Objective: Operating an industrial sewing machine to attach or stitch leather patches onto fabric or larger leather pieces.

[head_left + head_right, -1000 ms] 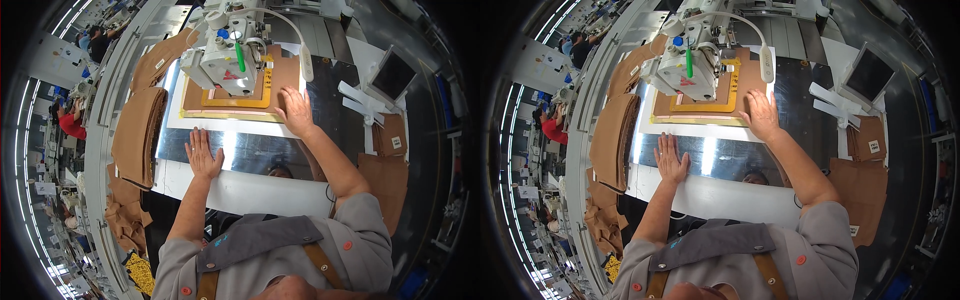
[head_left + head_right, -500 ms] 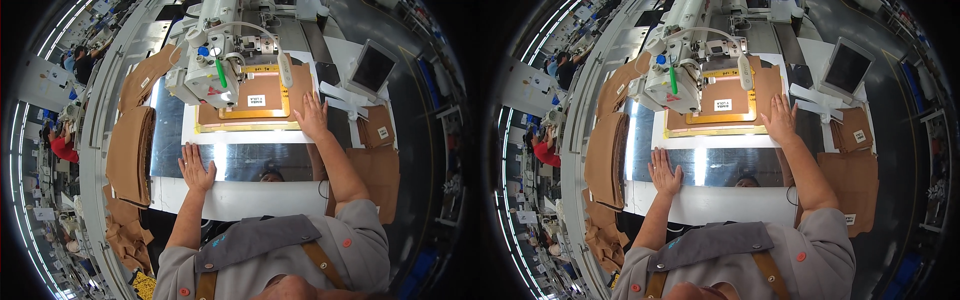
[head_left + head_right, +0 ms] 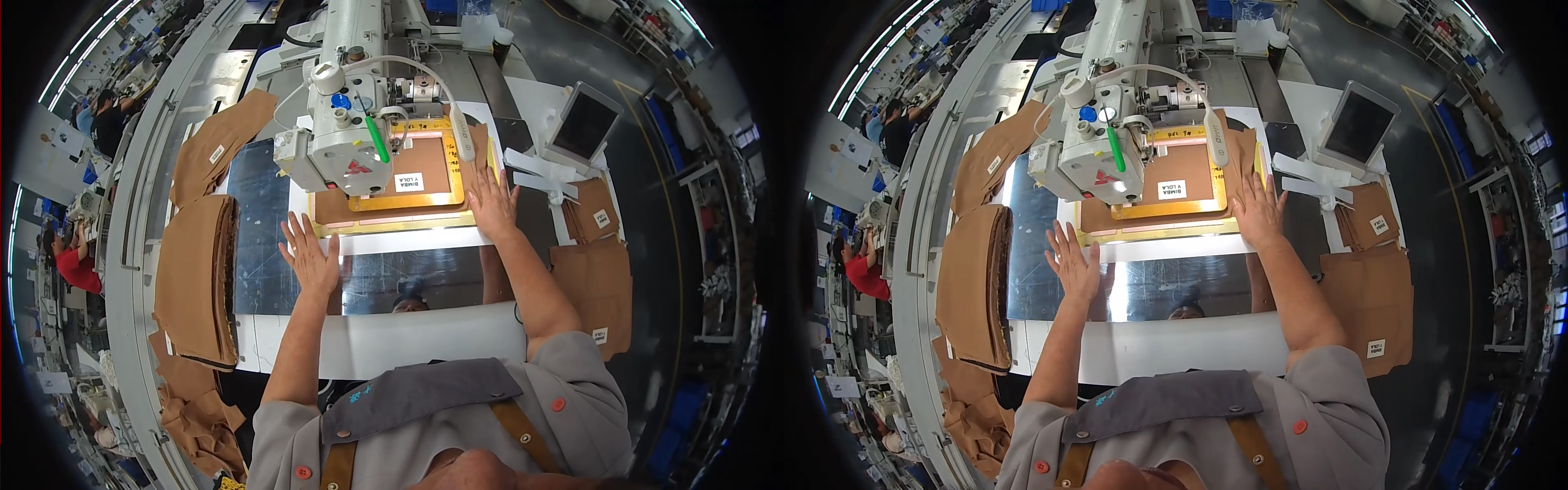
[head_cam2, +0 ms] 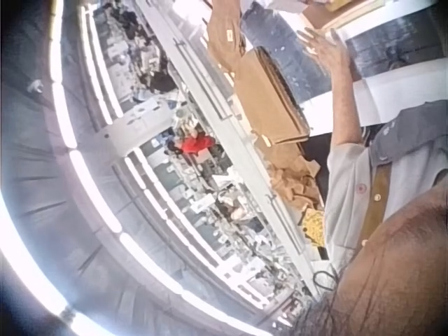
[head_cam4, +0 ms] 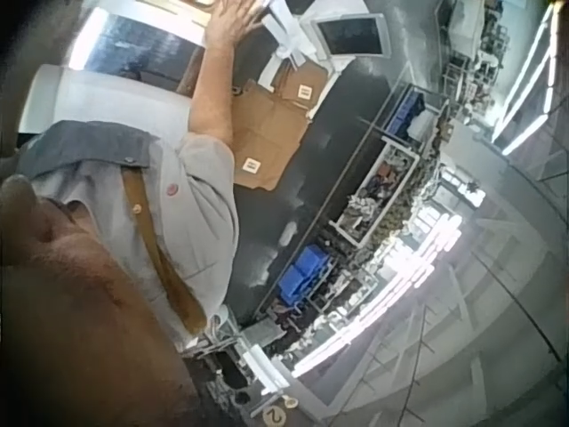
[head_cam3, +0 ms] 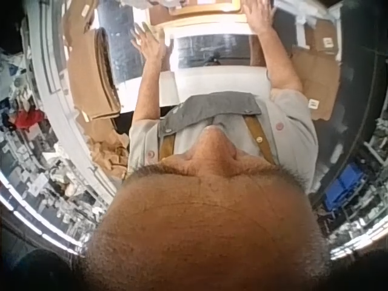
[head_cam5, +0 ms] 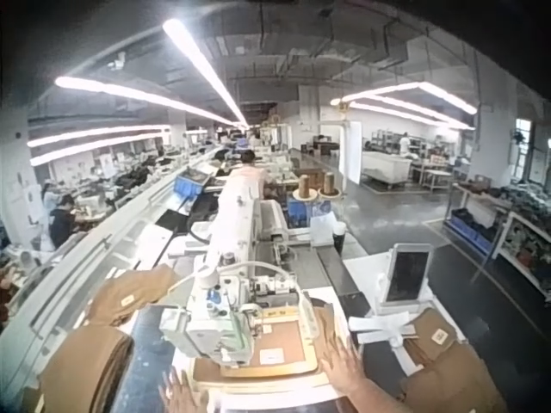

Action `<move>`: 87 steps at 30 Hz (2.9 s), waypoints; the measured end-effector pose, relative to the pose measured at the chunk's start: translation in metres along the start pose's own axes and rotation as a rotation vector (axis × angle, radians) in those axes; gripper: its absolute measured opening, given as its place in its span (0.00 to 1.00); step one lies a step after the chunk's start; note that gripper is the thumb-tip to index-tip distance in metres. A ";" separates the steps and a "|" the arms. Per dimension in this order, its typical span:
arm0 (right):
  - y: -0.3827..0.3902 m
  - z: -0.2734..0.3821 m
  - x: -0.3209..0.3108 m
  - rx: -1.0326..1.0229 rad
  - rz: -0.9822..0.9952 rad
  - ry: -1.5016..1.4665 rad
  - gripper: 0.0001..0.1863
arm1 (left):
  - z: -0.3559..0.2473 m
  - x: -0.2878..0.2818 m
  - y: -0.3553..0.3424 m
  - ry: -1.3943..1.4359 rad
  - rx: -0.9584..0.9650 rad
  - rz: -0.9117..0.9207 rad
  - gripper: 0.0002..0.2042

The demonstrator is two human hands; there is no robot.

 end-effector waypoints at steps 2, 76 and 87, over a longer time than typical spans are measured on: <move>0.002 0.004 0.004 -0.021 -0.019 -0.043 0.30 | -0.007 0.007 -0.033 -0.035 0.002 0.039 0.38; 0.390 -0.345 -0.210 0.594 -0.557 -0.027 0.26 | -0.272 -0.019 0.196 0.514 0.751 0.724 0.14; 0.165 -0.172 -0.131 -0.146 -0.360 -0.569 0.16 | -0.149 -0.037 0.177 0.445 0.316 0.544 0.09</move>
Point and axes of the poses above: each hand's wrist, its own y-axis away from the middle knuckle, its own x-axis out of the palm, z = x × y, the point moved 5 cm from there along -y, towards the middle knuckle, and after that the axes turned 12 degrees about -y, right-handed, at the moved point
